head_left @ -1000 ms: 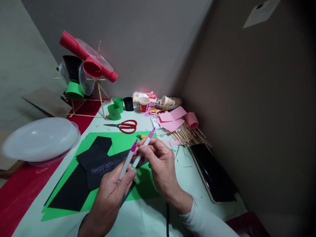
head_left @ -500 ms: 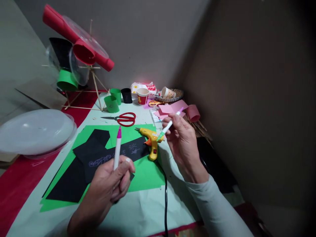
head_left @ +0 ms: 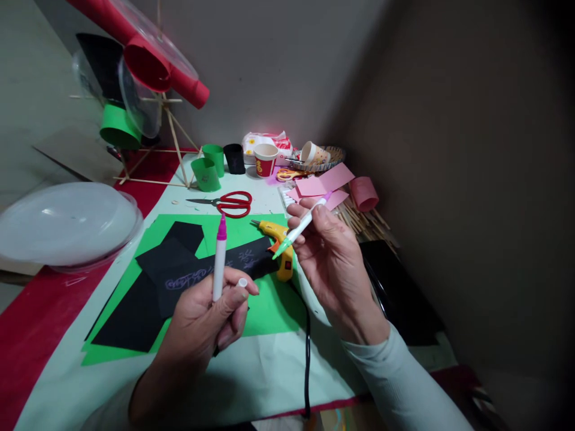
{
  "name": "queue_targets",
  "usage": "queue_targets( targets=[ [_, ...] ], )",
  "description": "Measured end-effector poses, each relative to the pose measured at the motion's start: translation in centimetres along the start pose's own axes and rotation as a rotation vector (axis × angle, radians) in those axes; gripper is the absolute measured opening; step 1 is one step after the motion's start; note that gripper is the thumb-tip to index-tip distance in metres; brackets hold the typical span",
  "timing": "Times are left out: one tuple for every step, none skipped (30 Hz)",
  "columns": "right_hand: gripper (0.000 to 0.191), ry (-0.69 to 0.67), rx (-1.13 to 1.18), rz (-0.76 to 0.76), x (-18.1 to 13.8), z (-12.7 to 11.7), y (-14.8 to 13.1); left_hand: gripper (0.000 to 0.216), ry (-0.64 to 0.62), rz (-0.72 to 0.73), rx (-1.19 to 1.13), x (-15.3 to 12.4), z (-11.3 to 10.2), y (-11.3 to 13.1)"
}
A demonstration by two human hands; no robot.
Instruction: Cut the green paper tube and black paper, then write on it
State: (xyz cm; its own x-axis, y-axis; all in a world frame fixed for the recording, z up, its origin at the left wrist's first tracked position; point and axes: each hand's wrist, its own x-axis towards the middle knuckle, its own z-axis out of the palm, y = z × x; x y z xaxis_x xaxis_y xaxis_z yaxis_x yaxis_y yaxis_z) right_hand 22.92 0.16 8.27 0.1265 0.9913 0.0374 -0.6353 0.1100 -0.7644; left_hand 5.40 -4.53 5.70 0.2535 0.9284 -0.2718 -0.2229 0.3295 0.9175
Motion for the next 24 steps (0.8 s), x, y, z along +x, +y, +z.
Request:
queue_targets(
  targets=[
    [0.012,-0.006,-0.006,0.002,-0.1,0.1,0.0,0.024,0.002,0.003,-0.001,0.0,0.1,0.0],
    [0.012,-0.014,-0.009,0.004,-0.2,0.1,0.0,0.023,0.0,0.002,-0.004,0.0,0.1,0.0],
    [0.012,-0.024,-0.006,0.004,-0.3,0.1,0.0,0.023,-0.005,0.0,-0.007,0.1,0.2,0.0],
    [0.011,-0.036,0.0,0.002,-0.3,0.1,0.0,0.022,-0.009,0.001,-0.009,0.1,0.3,0.0],
    [0.011,-0.046,0.005,-0.002,-0.4,0.2,0.0,0.022,-0.012,0.002,-0.01,0.1,0.3,0.0],
    [0.011,-0.053,0.003,-0.007,-0.4,0.2,0.0,0.022,-0.012,0.005,-0.01,0.1,0.4,0.0],
    [0.011,-0.056,-0.006,-0.015,-0.5,0.2,0.0,0.022,-0.013,0.01,-0.01,0.0,0.5,0.1],
    [0.011,-0.055,-0.025,-0.025,-0.6,0.3,0.0,0.021,-0.012,0.015,-0.011,0.0,0.6,0.1],
    [0.01,-0.053,-0.051,-0.034,-0.8,0.4,0.1,0.021,-0.009,0.019,-0.011,0.0,0.6,0.2],
    [0.01,-0.053,-0.079,-0.043,-1.0,0.5,0.1,0.02,-0.003,0.021,-0.012,0.0,0.7,0.3],
    [0.01,-0.06,-0.102,-0.053,-1.2,0.6,0.1,0.02,0.005,0.021,-0.013,0.0,0.8,0.4],
    [0.01,-0.073,-0.12,-0.061,-1.5,0.7,0.2,0.02,0.013,0.021,-0.016,0.0,0.9,0.5],
    [0.011,-0.09,-0.131,-0.067,-1.7,0.8,0.2,0.02,0.023,0.02,-0.021,-0.1,0.9,0.6],
    [0.012,-0.11,-0.139,-0.071,-1.9,0.8,0.3,0.02,0.032,0.018,-0.025,-0.1,1.0,0.6],
    [0.013,-0.127,-0.145,-0.077,-2.1,0.9,0.3,0.02,0.038,0.014,-0.028,-0.1,1.0,0.7],
    [0.014,-0.139,-0.151,-0.079,-2.2,0.9,0.4,0.021,0.043,0.01,-0.03,-0.1,1.0,0.7],
    [0.014,-0.151,-0.156,-0.084,-2.3,1.0,0.5,0.021,0.046,0.005,-0.031,-0.1,1.0,0.8],
    [0.014,-0.165,-0.16,-0.09,-2.4,0.9,0.6,0.022,0.048,-0.001,-0.033,-0.1,1.0,0.8],
    [0.014,-0.179,-0.162,-0.097,-2.4,0.9,0.7,0.023,0.048,-0.004,-0.036,-0.1,1.0,0.8],
    [0.013,-0.195,-0.161,-0.102,-2.4,0.9,0.8,0.023,0.048,-0.006,-0.039,-0.1,1.0,0.8],
    [0.013,-0.209,-0.159,-0.107,-2.3,0.8,0.9,0.024,0.047,-0.007,-0.04,-0.2,1.0,0.8],
    [0.012,-0.223,-0.156,-0.11,-2.3,0.8,0.9,0.024,0.048,-0.007,-0.039,-0.2,1.0,0.8],
    [0.012,-0.232,-0.157,-0.112,-2.3,0.7,1.0,0.024,0.052,-0.009,-0.034,-0.2,1.0,0.8],
    [0.013,-0.237,-0.162,-0.112,-2.3,0.7,1.0,0.024,0.059,-0.012,-0.028,-0.2,1.0,0.8]
  ],
)
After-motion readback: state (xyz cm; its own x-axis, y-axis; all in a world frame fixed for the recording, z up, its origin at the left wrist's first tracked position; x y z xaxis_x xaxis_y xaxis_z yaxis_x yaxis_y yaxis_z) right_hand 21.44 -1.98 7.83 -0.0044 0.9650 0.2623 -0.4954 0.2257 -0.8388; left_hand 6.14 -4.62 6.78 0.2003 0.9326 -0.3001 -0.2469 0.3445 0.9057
